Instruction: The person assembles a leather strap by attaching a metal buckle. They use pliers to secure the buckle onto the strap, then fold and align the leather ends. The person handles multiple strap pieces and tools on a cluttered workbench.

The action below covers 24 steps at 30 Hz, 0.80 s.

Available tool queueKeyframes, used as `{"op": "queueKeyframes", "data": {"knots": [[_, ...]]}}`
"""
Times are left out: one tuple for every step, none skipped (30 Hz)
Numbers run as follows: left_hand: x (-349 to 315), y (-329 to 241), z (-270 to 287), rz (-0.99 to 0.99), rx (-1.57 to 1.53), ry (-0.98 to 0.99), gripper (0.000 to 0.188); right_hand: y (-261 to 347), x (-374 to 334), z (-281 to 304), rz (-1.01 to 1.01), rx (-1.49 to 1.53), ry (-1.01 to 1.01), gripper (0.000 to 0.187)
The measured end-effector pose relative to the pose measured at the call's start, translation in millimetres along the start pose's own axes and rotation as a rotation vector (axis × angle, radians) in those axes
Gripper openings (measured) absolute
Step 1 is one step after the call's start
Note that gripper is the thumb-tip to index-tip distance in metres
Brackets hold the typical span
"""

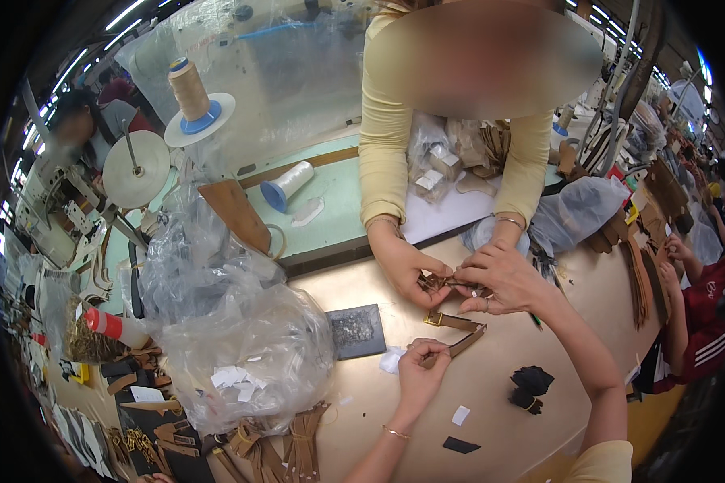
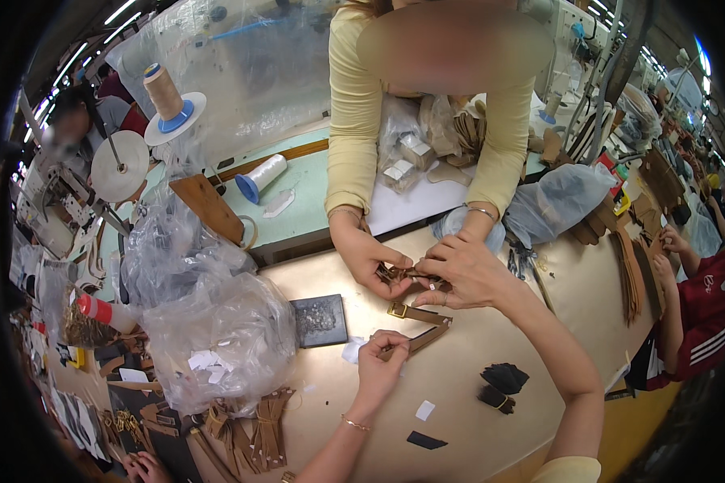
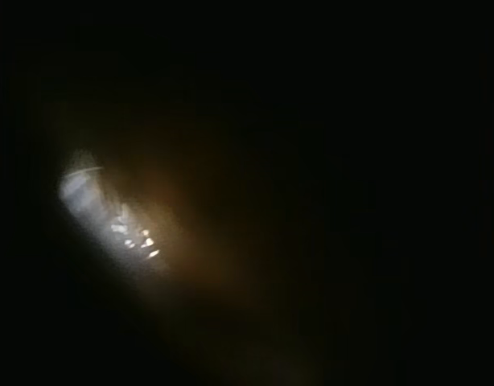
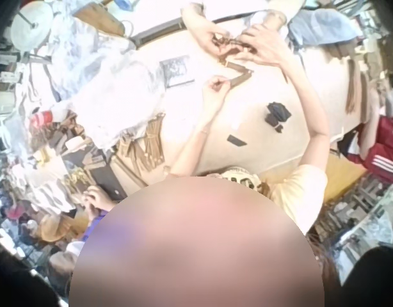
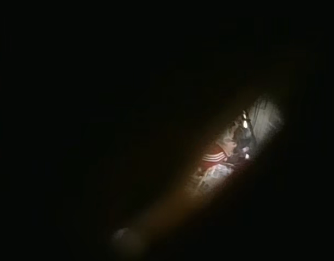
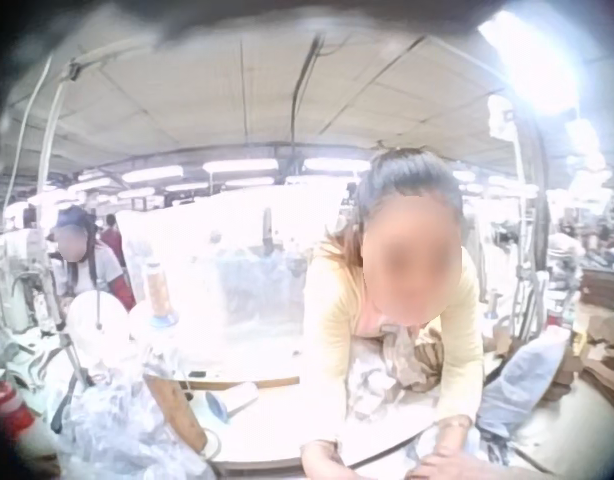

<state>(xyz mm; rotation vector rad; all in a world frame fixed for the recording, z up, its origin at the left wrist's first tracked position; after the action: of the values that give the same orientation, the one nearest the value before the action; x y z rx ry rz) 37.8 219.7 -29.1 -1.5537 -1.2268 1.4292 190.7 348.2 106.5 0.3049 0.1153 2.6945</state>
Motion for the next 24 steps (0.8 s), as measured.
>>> {"op": "queueKeyframes", "data": {"knots": [[0,0,0,-0.012,0.013,0.001,0.006,1,-1,0,0.005,0.002,-0.009,0.047],[0,-1,0,-0.038,0.026,-0.006,0.006,1,-2,1,0.01,0.006,-0.018,0.047],[0,-1,0,-0.015,0.023,0.004,0.006,1,-2,1,0.016,0.009,-0.027,0.047],[0,-1,0,-0.008,0.018,0.006,0.006,1,-2,1,0.022,0.005,-0.036,0.048],[1,-1,0,-0.004,0.021,0.001,0.006,2,-2,2,0.029,0.0,-0.045,0.048],[1,-1,0,0.004,0.011,0.006,0.006,2,-3,2,0.036,-0.005,-0.056,0.049],[1,-1,0,0.012,0.008,0.006,0.006,2,-3,2,0.041,-0.01,-0.068,0.049],[1,-1,0,0.026,0.018,0.003,0.006,3,-3,2,0.045,-0.016,-0.079,0.049],[1,-2,0,0.015,0.01,0.009,0.006,3,-4,3,0.049,-0.021,-0.09,0.05],[1,-2,0,0.011,0.015,0.011,0.006,4,-4,3,0.064,-0.037,-0.116,0.046],[1,-2,0,0.021,0.034,0.006,0.006,5,-4,4,0.078,-0.052,-0.142,0.042],[0,-2,0,0.0,0.031,0.009,0.005,6,-4,4,0.091,-0.067,-0.168,0.039],[0,-2,0,-0.007,0.041,0.006,0.005,6,-4,5,0.102,-0.081,-0.193,0.04],[0,-3,0,-0.025,0.055,-0.002,0.005,6,-5,4,0.102,-0.087,-0.188,0.041],[0,-3,-1,-0.038,0.067,0.0,0.004,5,-5,3,0.094,-0.084,-0.166,0.042],[-1,-4,-1,-0.058,0.085,-0.004,0.004,4,-5,1,0.069,-0.073,-0.108,0.044],[-1,-5,-1,-0.104,0.103,-0.009,0.005,2,-5,-2,0.035,-0.057,-0.031,0.045],[-1,-5,-1,-0.073,0.097,-0.003,0.005,0,-6,-5,-0.007,-0.032,0.054,0.046],[-1,-6,-1,-0.067,0.09,0.001,0.005,-1,-6,-9,-0.031,-0.027,0.113,0.048],[-1,-7,-2,-0.063,0.083,0.005,0.005,-2,-6,-10,-0.048,-0.02,0.136,0.049],[-1,-8,-2,-0.075,0.067,0.017,0.004,-2,-6,-11,-0.045,-0.026,0.129,0.05],[-2,-11,-2,-0.087,0.051,0.028,0.004,-1,-6,-11,-0.035,-0.045,0.099,0.051],[-3,-13,-2,-0.101,0.039,0.033,0.005,0,-7,-10,-0.025,-0.064,0.07,0.052],[-4,-16,-3,-0.14,0.011,0.055,0.005,4,-9,-8,-0.013,-0.085,0.023,0.052]]}}
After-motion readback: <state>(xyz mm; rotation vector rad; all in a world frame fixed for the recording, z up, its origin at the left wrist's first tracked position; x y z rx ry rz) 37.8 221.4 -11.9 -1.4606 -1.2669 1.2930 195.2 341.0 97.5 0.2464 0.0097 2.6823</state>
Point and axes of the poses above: each hand's wrist, its own x-axis towards the middle knuckle, its own z-axis out of the back of the hand, y = z × x, the point moved 3 cm from there along x, towards the middle knuckle, and after that the axes turned 12 degrees about z, right-handed, at the moved point
